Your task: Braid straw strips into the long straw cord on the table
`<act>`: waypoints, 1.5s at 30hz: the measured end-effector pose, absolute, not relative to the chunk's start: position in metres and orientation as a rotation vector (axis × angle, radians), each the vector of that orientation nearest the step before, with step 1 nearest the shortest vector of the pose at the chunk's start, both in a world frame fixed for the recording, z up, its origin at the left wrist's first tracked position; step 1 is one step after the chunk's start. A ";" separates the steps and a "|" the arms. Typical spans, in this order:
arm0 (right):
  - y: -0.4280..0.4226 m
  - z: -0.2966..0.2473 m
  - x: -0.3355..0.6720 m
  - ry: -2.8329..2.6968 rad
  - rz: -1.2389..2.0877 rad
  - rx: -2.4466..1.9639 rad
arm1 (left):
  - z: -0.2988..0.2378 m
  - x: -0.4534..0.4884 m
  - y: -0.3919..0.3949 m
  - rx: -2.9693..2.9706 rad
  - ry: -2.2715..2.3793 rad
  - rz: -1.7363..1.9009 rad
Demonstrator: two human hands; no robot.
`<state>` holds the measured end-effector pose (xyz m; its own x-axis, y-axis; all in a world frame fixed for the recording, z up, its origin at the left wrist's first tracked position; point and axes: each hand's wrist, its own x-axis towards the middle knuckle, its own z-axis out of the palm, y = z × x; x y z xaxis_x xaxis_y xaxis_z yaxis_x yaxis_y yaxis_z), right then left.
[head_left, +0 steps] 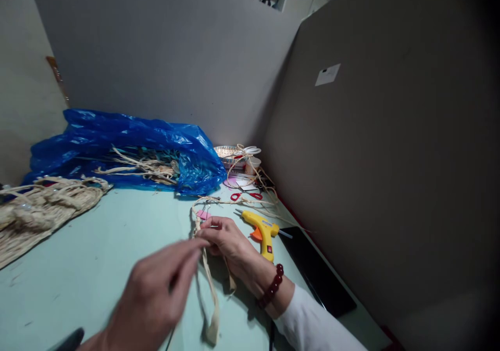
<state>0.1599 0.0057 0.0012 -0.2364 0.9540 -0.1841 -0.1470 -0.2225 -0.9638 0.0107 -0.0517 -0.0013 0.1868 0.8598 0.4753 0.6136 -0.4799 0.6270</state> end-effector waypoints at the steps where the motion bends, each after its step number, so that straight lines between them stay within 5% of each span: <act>1: 0.005 0.001 0.159 -1.130 1.609 -1.111 | 0.001 0.007 -0.041 2.024 1.526 1.138; 10: 0.004 -0.010 0.156 -1.259 1.522 -1.126 | -0.012 0.008 0.016 1.210 1.012 0.770; 18: 0.008 -0.012 0.160 -1.545 1.379 -1.267 | -0.016 0.006 0.015 1.356 1.210 0.671; 31: -0.014 0.016 0.167 -2.225 0.396 -1.567 | -0.014 0.008 0.012 1.924 1.489 0.639; 40: -0.030 0.012 0.154 -2.159 0.448 -1.480 | -0.017 0.006 0.013 1.771 1.425 0.713; 45: -0.040 -0.001 0.143 -2.298 0.218 -1.458 | -0.019 0.004 0.015 1.530 1.283 0.752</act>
